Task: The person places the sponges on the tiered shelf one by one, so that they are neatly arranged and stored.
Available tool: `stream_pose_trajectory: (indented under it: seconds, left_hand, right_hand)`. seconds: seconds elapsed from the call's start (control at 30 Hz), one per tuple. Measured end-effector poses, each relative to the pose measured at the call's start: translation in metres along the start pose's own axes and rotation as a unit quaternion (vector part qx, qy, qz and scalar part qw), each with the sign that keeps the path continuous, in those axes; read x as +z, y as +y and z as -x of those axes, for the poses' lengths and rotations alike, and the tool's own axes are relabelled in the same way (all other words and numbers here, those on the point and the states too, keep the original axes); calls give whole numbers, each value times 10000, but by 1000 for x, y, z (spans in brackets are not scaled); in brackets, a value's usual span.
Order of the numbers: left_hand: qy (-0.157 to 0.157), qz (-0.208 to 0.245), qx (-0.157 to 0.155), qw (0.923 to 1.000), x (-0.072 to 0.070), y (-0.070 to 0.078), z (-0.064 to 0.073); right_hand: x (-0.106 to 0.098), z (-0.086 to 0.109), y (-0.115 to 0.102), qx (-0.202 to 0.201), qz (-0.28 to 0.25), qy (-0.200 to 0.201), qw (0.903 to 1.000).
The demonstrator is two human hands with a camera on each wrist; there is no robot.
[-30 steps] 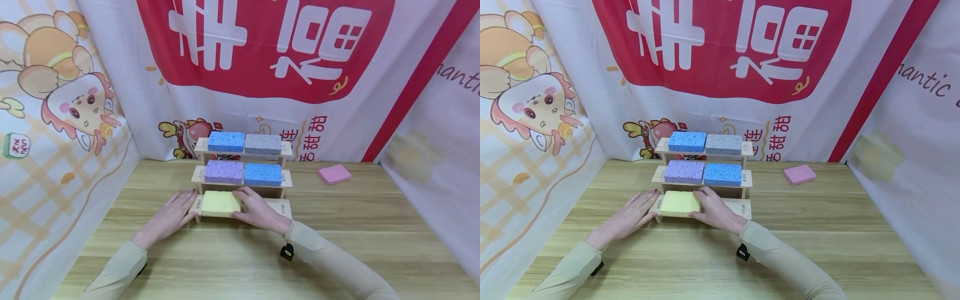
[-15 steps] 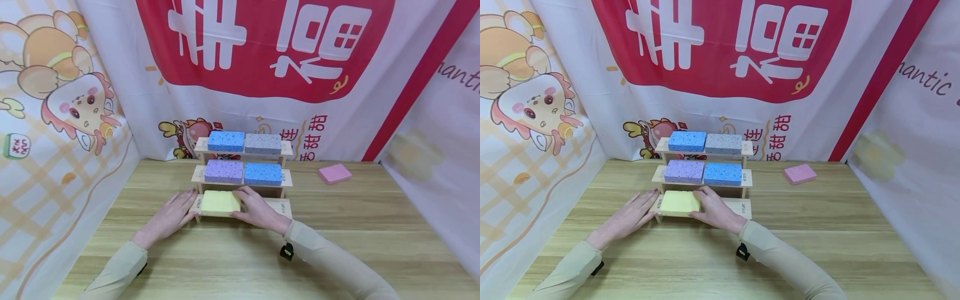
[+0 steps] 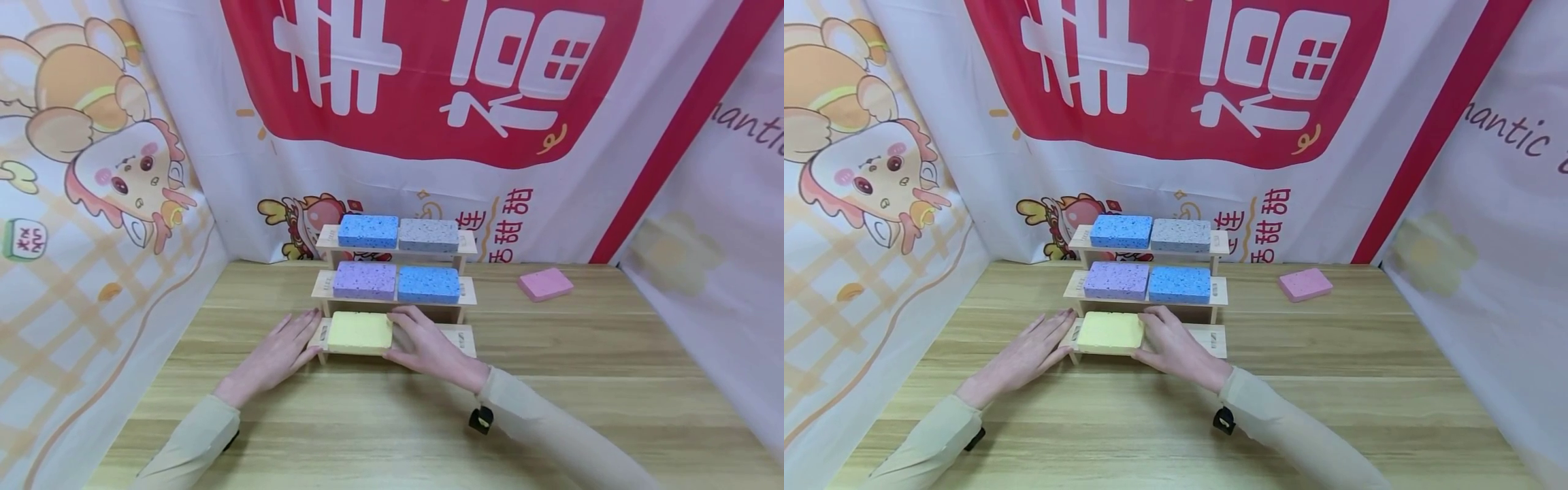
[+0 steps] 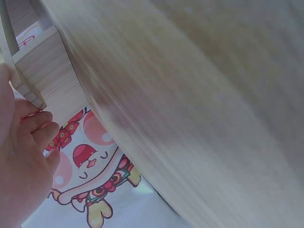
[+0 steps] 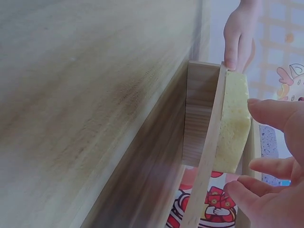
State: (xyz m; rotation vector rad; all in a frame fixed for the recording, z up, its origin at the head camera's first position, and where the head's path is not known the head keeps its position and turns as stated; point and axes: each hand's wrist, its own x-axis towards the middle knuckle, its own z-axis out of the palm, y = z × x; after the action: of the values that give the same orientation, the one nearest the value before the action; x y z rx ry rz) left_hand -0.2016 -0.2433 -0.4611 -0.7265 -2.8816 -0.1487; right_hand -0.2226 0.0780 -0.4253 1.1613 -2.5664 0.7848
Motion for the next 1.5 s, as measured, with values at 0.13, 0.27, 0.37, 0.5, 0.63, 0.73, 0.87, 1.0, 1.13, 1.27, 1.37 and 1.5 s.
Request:
stream_pose_trajectory:
  seconds: [0.13,0.27,0.37,0.5,0.63,0.73,0.87,1.0,1.13,1.27,1.37,1.5]
  left_hand:
    - [30,-9,-2,10000,0,0,0]
    - [24,-12,-13,10000,1,-1,1]
    - [29,-32,-11,10000,1,-2,2]
    - [17,-26,-30,10000,1,-3,2]
    - [0,21,-62,10000,1,-3,2]
    - [6,19,-56,10000,1,-4,3]
    - [18,0,-45,10000,1,-4,3]
    - [-3,9,-50,10000,2,-4,3]
    - [0,-5,-25,10000,2,-4,3]
    - [91,-25,21,10000,3,-3,2]
    - [179,-19,63,9998,3,-3,2]
    - [222,-9,111,9997,3,-2,0]
  right_hand:
    - [-6,9,1,-94,17,213,9997]
    - [-13,18,2,-214,-24,393,9990]
    - [-20,25,2,-160,-43,438,9989]
    - [-29,33,5,-6,-111,559,9984]
    - [-43,39,9,-115,-185,882,9959]
    - [-53,43,14,-211,-176,1093,9936]
    - [-64,49,25,-162,-80,1338,9908]
    - [-75,54,40,53,82,1550,9879]
    - [-86,57,57,285,318,1753,9836]
    - [-99,58,76,457,459,1954,9786]
    - [-108,60,91,682,458,2027,9758]
    - [-117,65,110,1030,503,2125,9704]
